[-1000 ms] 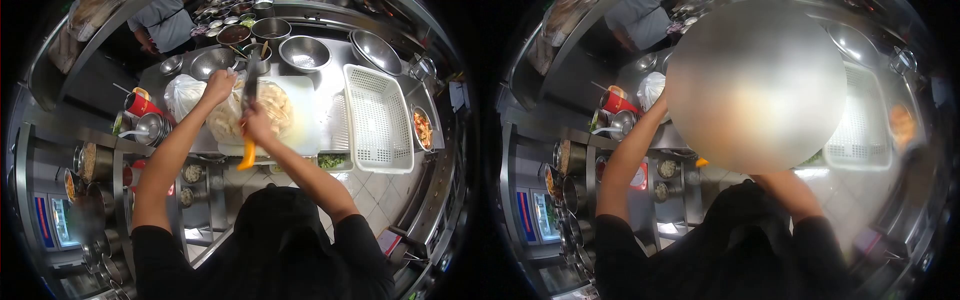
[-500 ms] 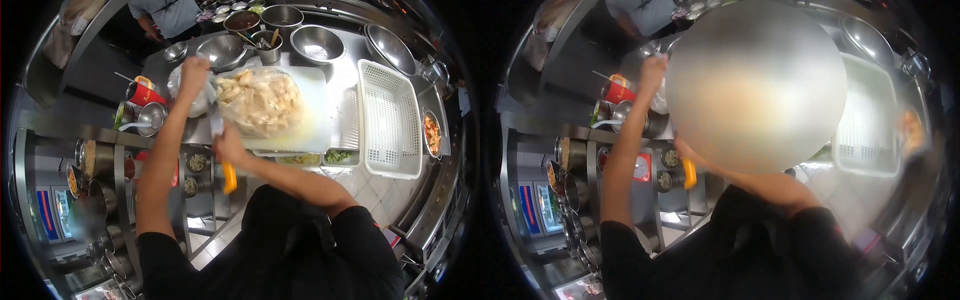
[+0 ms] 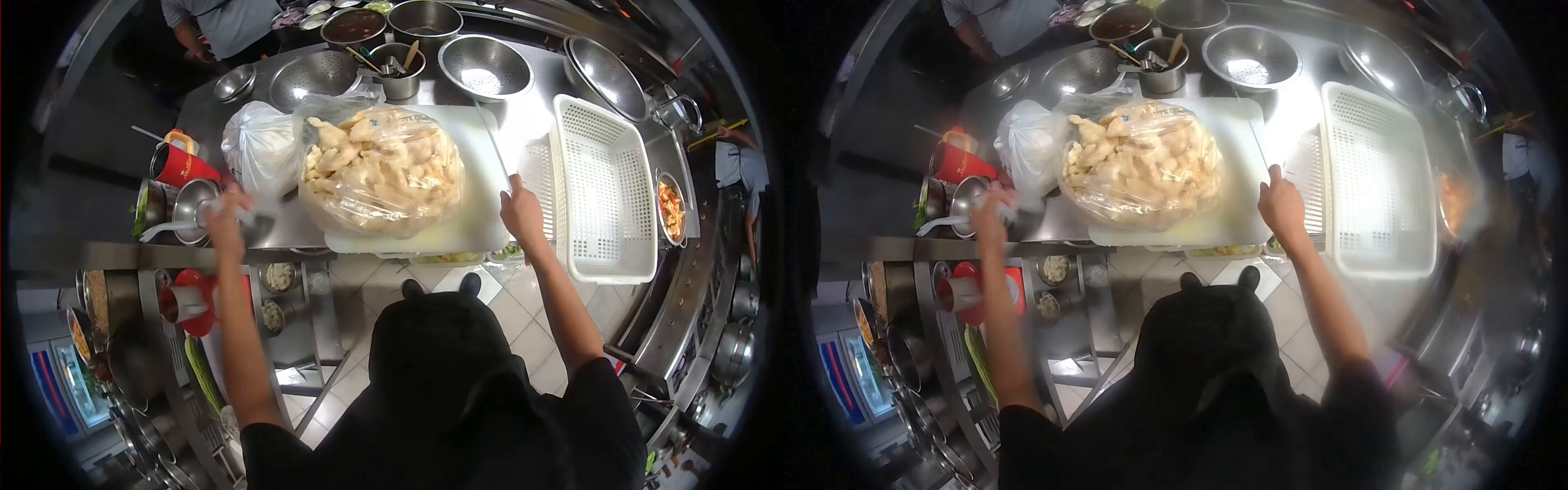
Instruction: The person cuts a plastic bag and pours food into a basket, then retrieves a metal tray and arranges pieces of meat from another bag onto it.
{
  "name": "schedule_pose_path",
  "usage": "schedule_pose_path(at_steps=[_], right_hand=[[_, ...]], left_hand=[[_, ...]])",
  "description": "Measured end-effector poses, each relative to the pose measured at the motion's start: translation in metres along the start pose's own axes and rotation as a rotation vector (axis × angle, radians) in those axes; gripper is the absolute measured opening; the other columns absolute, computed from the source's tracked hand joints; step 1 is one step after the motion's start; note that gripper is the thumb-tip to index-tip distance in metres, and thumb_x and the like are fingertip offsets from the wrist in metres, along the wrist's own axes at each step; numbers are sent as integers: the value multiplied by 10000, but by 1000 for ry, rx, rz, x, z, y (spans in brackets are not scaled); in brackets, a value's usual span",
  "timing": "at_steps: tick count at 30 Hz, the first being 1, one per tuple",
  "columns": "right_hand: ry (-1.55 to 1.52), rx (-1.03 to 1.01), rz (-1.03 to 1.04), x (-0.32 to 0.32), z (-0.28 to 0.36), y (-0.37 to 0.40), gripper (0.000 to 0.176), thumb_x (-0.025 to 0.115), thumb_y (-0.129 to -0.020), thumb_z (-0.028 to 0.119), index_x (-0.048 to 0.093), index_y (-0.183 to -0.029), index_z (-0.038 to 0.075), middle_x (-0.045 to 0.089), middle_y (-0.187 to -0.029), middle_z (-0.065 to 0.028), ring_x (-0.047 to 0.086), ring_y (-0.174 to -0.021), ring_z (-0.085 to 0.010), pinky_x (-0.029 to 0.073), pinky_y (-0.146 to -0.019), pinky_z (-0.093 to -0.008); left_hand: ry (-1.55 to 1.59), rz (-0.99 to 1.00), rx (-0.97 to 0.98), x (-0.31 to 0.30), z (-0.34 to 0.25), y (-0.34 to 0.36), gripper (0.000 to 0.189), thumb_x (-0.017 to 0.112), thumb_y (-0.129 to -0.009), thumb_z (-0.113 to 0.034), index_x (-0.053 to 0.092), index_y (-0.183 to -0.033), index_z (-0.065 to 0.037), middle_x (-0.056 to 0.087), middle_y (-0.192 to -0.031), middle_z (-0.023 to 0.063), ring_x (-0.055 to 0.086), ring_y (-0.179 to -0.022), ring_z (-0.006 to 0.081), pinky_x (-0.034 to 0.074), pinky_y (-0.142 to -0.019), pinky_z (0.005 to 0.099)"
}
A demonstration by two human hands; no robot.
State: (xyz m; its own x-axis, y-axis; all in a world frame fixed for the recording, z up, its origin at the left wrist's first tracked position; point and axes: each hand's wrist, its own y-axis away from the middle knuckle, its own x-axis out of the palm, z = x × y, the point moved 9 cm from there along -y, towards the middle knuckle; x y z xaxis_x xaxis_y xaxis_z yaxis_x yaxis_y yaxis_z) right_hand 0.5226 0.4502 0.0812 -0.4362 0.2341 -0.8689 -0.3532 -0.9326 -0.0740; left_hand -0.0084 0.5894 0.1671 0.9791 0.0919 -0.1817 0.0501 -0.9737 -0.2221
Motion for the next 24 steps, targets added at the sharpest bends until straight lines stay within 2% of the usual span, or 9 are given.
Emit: schedule_pose_path(at_steps=[1,2,3,7,9,11,14,17,24], right_hand=[[70,8,-7,9,-5,-10,294,576,-840,133,458,-1087,27,619,-737,-273,593,-694,-472,451,-638,-554],[25,109,82,15,-6,-14,350,609,-835,205,510,-1133,48,618,-924,-263,602,-880,-426,453,-746,-531],[23,99,83,17,2,-17,350,609,-835,205,510,-1133,48,618,-924,-263,602,-880,-426,453,-746,-531],[226,28,-190,0,33,-6,374,640,-840,262,579,-1149,60,474,-1159,-206,475,-1092,-370,391,-931,-440],[-351,17,-188,19,37,-4,385,629,-869,291,577,-1162,47,492,-1170,-204,494,-1071,-360,398,-938,-421],[-797,269,41,59,39,-16,532,543,-928,392,512,-1258,-24,472,-1231,-234,519,-1058,-321,421,-931,-392],[-586,254,-20,80,40,-32,609,524,-924,444,473,-1299,-33,458,-1234,-256,517,-1078,-324,427,-932,-381],[-811,308,22,96,47,-37,661,524,-910,486,453,-1318,-29,446,-1244,-258,492,-1136,-323,415,-955,-382],[-835,297,65,75,67,-32,705,655,-831,471,464,-1311,-9,435,-1231,-228,475,-1162,-311,412,-968,-375]], left_hand=[[154,33,-319,14,46,13,264,573,-938,-263,642,-833,-31,632,-743,65,544,-532,109,400,-467,266],[106,49,-381,20,93,20,282,565,-941,-282,642,-843,-28,627,-738,70,529,-504,102,383,-442,266],[57,64,-443,23,129,23,302,558,-944,-301,642,-854,-25,622,-732,74,515,-476,96,366,-417,265],[102,213,-648,88,137,46,286,504,-963,-287,630,-972,-30,619,-772,63,558,-566,124,427,-498,286],[141,250,-721,101,158,46,291,480,-971,-276,610,-1033,-24,623,-838,62,584,-641,149,455,-558,305],[263,105,-869,106,195,40,350,450,-964,-296,592,-1151,-37,650,-1009,91,642,-863,197,521,-696,332],[512,271,-890,133,160,26,547,399,-975,-482,525,-1274,-42,603,-1207,116,607,-1057,236,497,-875,366],[524,378,-806,151,134,17,622,377,-966,-527,469,-1337,-37,561,-1289,117,576,-1132,243,470,-942,367],[526,338,-781,145,130,41,617,401,-963,-516,450,-1355,-42,541,-1313,106,543,-1170,240,434,-978,359]])
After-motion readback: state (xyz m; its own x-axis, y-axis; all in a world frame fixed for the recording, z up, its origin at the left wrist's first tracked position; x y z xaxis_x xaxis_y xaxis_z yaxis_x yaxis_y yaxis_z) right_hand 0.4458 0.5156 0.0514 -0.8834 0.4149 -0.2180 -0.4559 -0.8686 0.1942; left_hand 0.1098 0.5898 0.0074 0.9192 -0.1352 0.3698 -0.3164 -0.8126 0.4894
